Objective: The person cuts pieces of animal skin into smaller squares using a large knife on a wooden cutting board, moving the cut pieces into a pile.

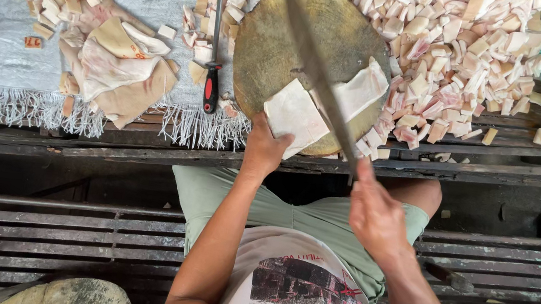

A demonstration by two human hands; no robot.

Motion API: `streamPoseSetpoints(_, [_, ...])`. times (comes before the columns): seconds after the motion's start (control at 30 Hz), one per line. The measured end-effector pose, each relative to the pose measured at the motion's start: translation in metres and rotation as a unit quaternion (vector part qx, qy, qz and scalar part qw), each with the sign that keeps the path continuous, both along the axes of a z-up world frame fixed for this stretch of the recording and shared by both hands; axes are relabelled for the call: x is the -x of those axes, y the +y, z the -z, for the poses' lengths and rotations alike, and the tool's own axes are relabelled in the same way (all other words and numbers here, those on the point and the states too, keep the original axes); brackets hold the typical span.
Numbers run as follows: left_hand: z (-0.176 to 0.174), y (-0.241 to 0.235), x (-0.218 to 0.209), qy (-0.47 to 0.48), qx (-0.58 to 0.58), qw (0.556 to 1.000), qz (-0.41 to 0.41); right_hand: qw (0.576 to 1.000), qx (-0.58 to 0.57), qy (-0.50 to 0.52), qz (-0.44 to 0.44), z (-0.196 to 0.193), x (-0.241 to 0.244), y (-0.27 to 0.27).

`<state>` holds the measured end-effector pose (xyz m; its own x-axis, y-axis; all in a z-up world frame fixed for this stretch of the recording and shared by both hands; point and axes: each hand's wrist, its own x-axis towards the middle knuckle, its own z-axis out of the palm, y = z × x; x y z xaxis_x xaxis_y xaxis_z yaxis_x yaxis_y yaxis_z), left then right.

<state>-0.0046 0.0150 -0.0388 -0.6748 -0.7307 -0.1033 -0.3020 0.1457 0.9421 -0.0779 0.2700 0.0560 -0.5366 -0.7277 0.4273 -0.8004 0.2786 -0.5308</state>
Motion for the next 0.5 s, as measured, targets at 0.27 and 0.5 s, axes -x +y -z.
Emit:
streamPoseSetpoints(0.27, [0.002,0.003,-0.007,-0.006,-0.023,1.000,0.001,0.996,-0.093,0.014,0.013,0.030,-0.010,-0.012])
streamPoseSetpoints(0.5, [0.022,0.006,0.013,0.181,-0.202,0.962,0.012,0.966,-0.242,-0.074,0.061,0.049,0.006,-0.004])
